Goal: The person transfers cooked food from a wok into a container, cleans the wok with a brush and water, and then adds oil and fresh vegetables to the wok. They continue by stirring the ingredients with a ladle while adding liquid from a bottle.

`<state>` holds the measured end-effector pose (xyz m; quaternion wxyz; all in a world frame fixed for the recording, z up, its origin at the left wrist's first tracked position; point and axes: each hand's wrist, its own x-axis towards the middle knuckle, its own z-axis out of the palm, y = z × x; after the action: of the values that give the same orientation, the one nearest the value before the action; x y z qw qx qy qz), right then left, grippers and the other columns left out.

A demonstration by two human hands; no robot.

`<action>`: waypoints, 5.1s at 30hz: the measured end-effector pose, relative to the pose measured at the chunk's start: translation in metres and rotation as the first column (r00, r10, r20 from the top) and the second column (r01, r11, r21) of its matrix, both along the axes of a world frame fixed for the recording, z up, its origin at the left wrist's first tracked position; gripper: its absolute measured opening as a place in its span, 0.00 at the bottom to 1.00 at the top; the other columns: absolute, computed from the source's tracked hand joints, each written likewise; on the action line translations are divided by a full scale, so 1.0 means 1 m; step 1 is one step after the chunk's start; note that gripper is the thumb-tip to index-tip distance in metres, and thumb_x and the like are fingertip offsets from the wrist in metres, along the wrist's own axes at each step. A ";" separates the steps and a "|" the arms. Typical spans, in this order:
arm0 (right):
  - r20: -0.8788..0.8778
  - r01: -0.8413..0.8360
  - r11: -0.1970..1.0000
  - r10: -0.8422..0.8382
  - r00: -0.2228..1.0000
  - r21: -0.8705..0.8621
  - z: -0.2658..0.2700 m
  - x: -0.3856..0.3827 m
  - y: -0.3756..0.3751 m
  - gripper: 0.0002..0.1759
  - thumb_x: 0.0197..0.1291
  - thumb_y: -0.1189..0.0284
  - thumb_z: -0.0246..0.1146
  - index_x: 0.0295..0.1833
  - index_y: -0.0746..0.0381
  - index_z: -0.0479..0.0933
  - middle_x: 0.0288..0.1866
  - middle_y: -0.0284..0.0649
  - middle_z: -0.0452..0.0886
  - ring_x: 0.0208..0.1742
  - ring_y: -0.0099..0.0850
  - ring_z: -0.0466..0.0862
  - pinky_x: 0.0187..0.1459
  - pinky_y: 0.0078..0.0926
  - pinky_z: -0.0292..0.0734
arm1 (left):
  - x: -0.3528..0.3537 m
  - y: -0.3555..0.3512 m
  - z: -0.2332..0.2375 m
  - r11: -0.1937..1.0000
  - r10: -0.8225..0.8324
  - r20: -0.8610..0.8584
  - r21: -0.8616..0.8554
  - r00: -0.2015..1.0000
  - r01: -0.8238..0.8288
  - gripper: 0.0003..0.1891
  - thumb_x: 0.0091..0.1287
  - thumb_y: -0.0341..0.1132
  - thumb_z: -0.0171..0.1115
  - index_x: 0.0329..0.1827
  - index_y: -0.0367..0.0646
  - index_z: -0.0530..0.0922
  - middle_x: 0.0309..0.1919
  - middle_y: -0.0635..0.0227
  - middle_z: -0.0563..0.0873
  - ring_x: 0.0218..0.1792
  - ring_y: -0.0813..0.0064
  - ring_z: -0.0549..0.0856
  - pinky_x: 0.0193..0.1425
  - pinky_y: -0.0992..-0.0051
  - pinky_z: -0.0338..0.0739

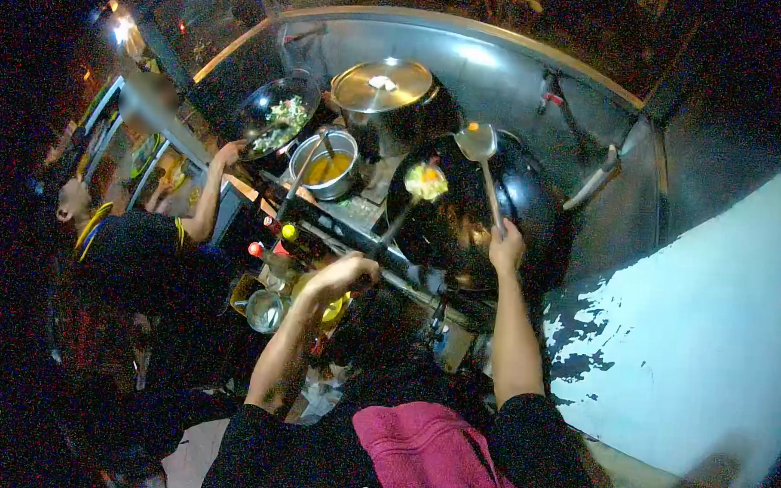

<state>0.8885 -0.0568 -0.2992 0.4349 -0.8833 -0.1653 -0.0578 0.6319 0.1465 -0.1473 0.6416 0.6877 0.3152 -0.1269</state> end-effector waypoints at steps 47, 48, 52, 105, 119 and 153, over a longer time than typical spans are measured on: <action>-0.789 0.294 0.732 0.562 0.249 0.614 0.082 -0.150 0.003 0.14 0.55 0.69 0.56 0.42 0.66 0.79 0.43 0.40 0.81 0.44 0.30 0.80 0.49 0.27 0.73 | 0.051 -0.137 -0.096 0.962 0.255 0.463 -0.207 0.849 -0.177 0.22 0.56 0.49 0.53 0.36 0.34 0.78 0.34 0.62 0.82 0.39 0.75 0.79 0.46 0.76 0.72; -0.691 0.249 0.648 0.631 0.354 0.720 0.061 -0.146 -0.004 0.13 0.55 0.68 0.57 0.39 0.66 0.79 0.42 0.41 0.81 0.42 0.31 0.80 0.48 0.27 0.74 | 0.042 -0.134 -0.077 0.956 0.258 0.460 -0.245 0.849 -0.158 0.24 0.58 0.51 0.51 0.37 0.35 0.78 0.34 0.63 0.82 0.39 0.76 0.78 0.45 0.75 0.72; -0.738 0.184 0.726 0.588 0.333 0.662 0.098 -0.156 -0.019 0.15 0.54 0.66 0.58 0.41 0.66 0.77 0.36 0.39 0.81 0.31 0.28 0.79 0.35 0.23 0.75 | -0.012 -0.119 -0.014 0.973 0.010 0.284 -0.224 0.959 0.056 0.33 0.60 0.64 0.44 0.30 0.38 0.79 0.28 0.63 0.80 0.30 0.73 0.76 0.37 0.73 0.69; -0.865 -0.468 -0.835 -0.020 -0.501 0.291 0.134 -0.571 0.127 0.30 0.50 0.80 0.64 0.58 0.71 0.61 0.47 0.49 0.78 0.42 0.35 0.82 0.49 0.31 0.76 | -0.382 -0.366 -0.269 -0.878 0.412 -0.038 -0.283 -0.910 -0.385 0.18 0.61 0.48 0.54 0.33 0.38 0.78 0.19 0.63 0.80 0.15 0.74 0.79 0.15 0.76 0.70; -0.585 0.056 -0.982 0.062 -0.809 -0.181 0.127 -0.577 0.086 0.25 0.45 0.73 0.67 0.52 0.69 0.74 0.37 0.42 0.82 0.36 0.24 0.78 0.42 0.24 0.73 | -0.422 -0.369 -0.259 -0.852 0.146 -0.007 -0.509 -0.989 -0.122 0.20 0.65 0.47 0.51 0.43 0.35 0.71 0.30 0.57 0.81 0.21 0.68 0.82 0.21 0.71 0.77; -0.489 0.015 -0.990 0.054 -0.871 -0.137 0.131 -0.537 0.115 0.26 0.45 0.72 0.66 0.53 0.66 0.74 0.44 0.48 0.81 0.44 0.35 0.82 0.47 0.30 0.75 | -0.427 -0.357 -0.232 -0.916 -0.029 0.056 -0.400 -0.998 0.005 0.11 0.61 0.31 0.55 0.44 0.36 0.70 0.31 0.59 0.81 0.25 0.65 0.85 0.18 0.74 0.76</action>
<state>0.3510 0.0585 -0.1678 -0.1756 0.0439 -0.8982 0.4006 0.2051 -0.2101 -0.3794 -0.1621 0.2691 -0.5428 -0.7789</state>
